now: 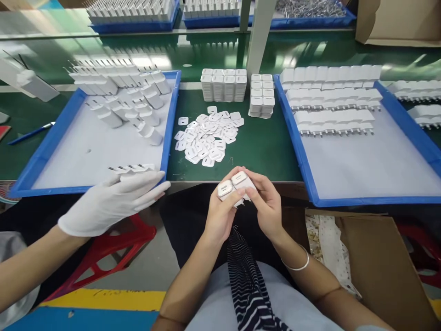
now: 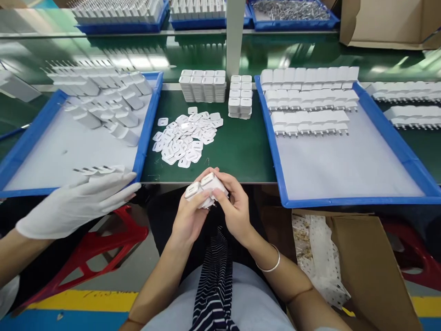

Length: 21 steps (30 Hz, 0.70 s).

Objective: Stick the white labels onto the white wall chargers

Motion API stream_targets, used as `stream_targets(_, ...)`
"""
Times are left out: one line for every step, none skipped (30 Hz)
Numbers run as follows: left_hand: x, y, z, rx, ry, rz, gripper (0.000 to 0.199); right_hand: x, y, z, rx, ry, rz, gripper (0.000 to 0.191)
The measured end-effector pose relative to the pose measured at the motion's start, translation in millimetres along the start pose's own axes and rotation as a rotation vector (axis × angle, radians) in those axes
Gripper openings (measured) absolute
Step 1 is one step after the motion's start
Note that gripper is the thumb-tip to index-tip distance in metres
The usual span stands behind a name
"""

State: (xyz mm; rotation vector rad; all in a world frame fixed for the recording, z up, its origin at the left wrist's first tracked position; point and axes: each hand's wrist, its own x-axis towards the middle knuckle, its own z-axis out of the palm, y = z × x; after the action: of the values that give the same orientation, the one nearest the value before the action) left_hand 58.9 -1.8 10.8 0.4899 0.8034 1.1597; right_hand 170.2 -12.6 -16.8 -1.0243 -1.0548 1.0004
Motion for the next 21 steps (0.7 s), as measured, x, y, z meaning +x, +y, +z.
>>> stream_targets(-1.1, 1.6, -2.1, 0.002, 0.005, 0.024, 0.05, -0.6, -2.4, 3.0, -0.04, -0.032, -0.028, 0.031)
stream_targets(-2.0, 3.6, -5.2, 0.004, 0.014, 0.051, 0.05, -0.1, -5.5, 5.3, -0.1, -0.072, -0.064, 0.033)
stream_targets(-2.7, 6.1, -9.5, 0.008, 0.027, 0.08, 0.049, 1.8, -9.1, 7.0, -0.176, -0.118, -0.103, 0.034)
stream_targets(-3.3, 9.0, -14.5, 0.014, 0.048, 0.114, 0.048, 5.4, -13.1, 8.3, -0.256, -0.169, -0.136, 0.033)
stream_targets(-3.8, 12.1, -20.2, 0.023, 0.073, 0.15, 0.046, 11.0, -17.2, 9.5, -0.327, -0.221, -0.159, 0.03)
stream_targets(-4.4, 15.3, -25.9, 0.035, 0.1, 0.19, 0.044, 18.4, -21.1, 11.2, -0.379, -0.26, -0.177, 0.028)
stream_targets(-4.9, 18.3, -31.4, 0.05, 0.122, 0.23, 0.043, 27.5, -24.6, 13.7, -0.416, -0.278, -0.19, 0.026)
stream_targets(-5.5, 21.0, -36.4, 0.065, 0.138, 0.269, 0.042, 37.6, -27.4, 17.5, -0.451, -0.274, -0.198, 0.024)
stream_targets(-6.1, 23.2, -40.5, 0.079, 0.15, 0.307, 0.042, 48.4, -29.4, 22.8, -0.495, -0.256, -0.202, 0.021)
stream_targets(-6.7, 24.8, -43.8, 0.094, 0.162, 0.338, 0.042, 59.0, -30.5, 29.7, -0.561, -0.237, -0.2, 0.02)
stream_targets(-7.4, 25.8, -46.2, 0.108, 0.173, 0.362, 0.042, 69.0, -30.6, 38.1, -0.646, -0.219, -0.187, 0.021)
stream_targets(-8.2, 26.3, -48.0, 0.122, 0.186, 0.382, 0.042, 77.9, -29.9, 47.5, -0.738, -0.208, -0.166, 0.022)
stream_targets(-9.1, 26.3, -49.2, 0.136, 0.199, 0.396, 0.042, 85.4, -28.5, 57.4, -0.83, -0.203, -0.141, 0.023)
stream_targets(-10.1, 26.1, -50.1, 0.148, 0.209, 0.407, 0.042, 91.4, -26.6, 67.4, -0.915, -0.201, -0.117, 0.025)
stream_targets(-11.2, 25.6, -50.9, 0.16, 0.217, 0.414, 0.042, 95.8, -24.2, 76.8, -0.991, -0.2, -0.095, 0.029)
stream_targets(-12.5, 25.1, -51.7, 0.169, 0.222, 0.42, 0.042, 99.0, -21.7, 85.2, -1.059, -0.201, -0.078, 0.032)
stream_targets(-13.7, 24.5, -52.6, 0.178, 0.225, 0.423, 0.042, 101.1, -19.2, 92.2, -1.114, -0.206, -0.063, 0.033)
stream_targets(-15.0, 24.0, -53.6, 0.186, 0.226, 0.423, 0.042, 102.5, -16.8, 97.9, -1.154, -0.213, -0.049, 0.032)
stream_targets(-16.0, 23.6, -54.8, 0.194, 0.227, 0.42, 0.042, 103.5, -14.7, 102.2, -1.177, -0.22, -0.033, 0.03)
stream_targets(-16.9, 23.2, -56.0, 0.202, 0.228, 0.418, 0.042, 104.4, -13.0, 105.4, -1.189, -0.226, -0.017, 0.027)
stream_targets(-17.6, 22.9, -57.3, 0.209, 0.227, 0.414, 0.042, 105.2, -11.6, 107.6, -1.191, -0.231, -0.002, 0.025)
